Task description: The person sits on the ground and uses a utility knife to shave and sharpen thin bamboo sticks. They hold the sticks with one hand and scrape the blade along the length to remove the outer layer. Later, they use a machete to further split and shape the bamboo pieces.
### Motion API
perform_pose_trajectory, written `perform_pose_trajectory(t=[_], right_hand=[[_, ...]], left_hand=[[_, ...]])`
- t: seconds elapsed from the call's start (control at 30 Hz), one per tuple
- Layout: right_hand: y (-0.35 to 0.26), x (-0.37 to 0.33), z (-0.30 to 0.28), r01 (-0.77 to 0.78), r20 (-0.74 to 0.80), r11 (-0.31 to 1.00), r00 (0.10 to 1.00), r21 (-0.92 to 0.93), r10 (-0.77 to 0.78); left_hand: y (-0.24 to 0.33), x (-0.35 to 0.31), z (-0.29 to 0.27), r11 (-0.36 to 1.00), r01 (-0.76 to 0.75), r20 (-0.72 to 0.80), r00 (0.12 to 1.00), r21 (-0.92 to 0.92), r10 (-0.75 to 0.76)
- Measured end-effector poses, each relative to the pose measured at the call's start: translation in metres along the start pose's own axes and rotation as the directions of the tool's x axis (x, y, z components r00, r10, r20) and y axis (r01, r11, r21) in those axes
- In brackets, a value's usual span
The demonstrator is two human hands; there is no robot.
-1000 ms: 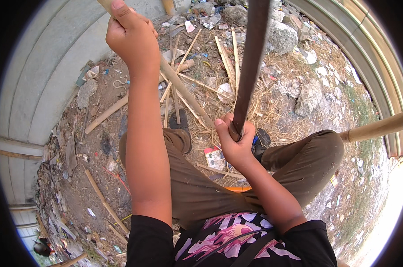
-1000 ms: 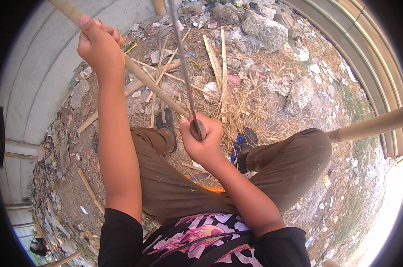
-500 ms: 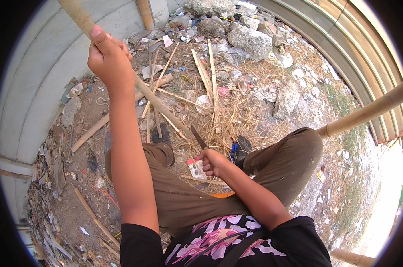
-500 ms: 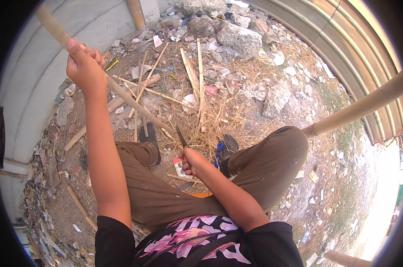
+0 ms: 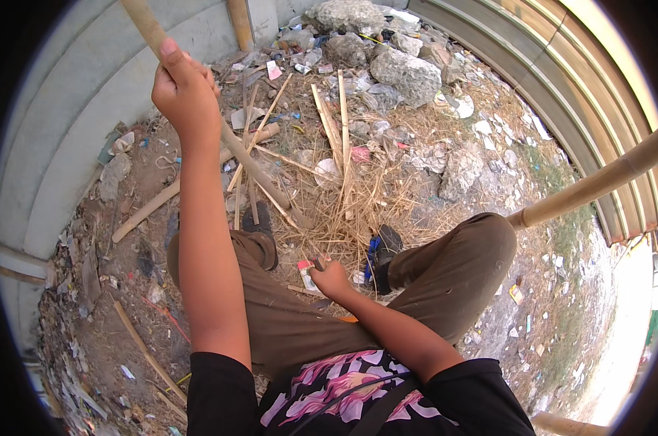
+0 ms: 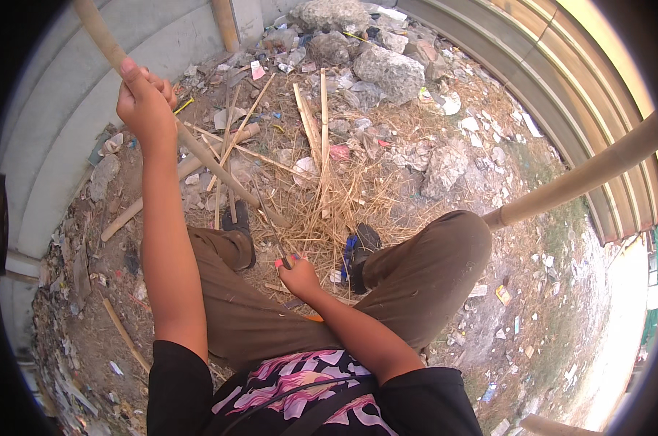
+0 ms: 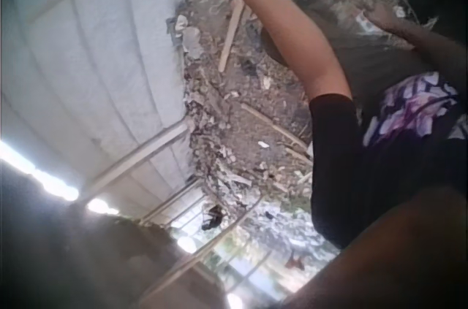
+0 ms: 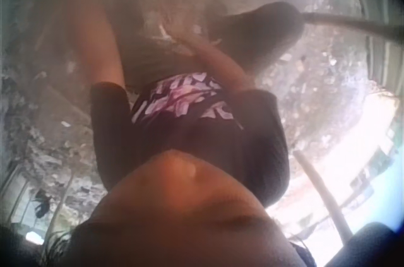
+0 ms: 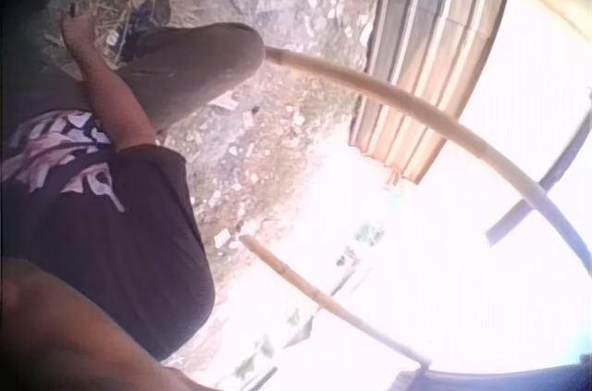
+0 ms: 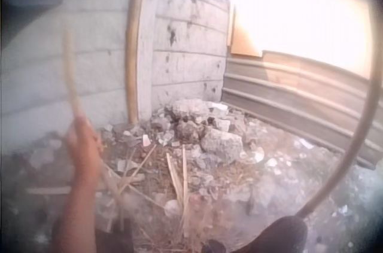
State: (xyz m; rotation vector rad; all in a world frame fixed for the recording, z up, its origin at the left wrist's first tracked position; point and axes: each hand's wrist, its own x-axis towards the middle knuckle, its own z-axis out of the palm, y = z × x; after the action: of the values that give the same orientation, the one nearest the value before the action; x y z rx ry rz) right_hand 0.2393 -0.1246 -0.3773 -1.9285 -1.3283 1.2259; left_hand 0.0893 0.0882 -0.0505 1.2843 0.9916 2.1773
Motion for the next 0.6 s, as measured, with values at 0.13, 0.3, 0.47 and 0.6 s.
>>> perform_pose_trajectory(t=[0.13,0.3,0.47,0.6], right_hand=[[0.042,0.020,0.016,-0.695,0.388,0.639,0.717,0.330,0.579],[-0.039,0.004,-0.025,-0.597,0.376,0.661,0.801,0.455,0.466],[-0.109,-0.018,-0.071,0.178,-0.097,0.854,0.984,0.490,-0.149],[-0.121,-0.022,-0.079,0.427,-0.266,0.706,0.904,0.565,-0.334]], left_hand=[[0.000,0.002,-0.008,0.998,0.040,-0.041,0.998,-0.055,-0.043],[0.000,0.001,-0.011,0.999,0.028,-0.045,0.999,-0.046,-0.030],[0.002,-0.001,-0.014,0.997,0.045,-0.009,0.999,-0.069,-0.045],[0.005,-0.006,-0.011,0.997,0.047,0.004,0.999,-0.054,-0.046]])
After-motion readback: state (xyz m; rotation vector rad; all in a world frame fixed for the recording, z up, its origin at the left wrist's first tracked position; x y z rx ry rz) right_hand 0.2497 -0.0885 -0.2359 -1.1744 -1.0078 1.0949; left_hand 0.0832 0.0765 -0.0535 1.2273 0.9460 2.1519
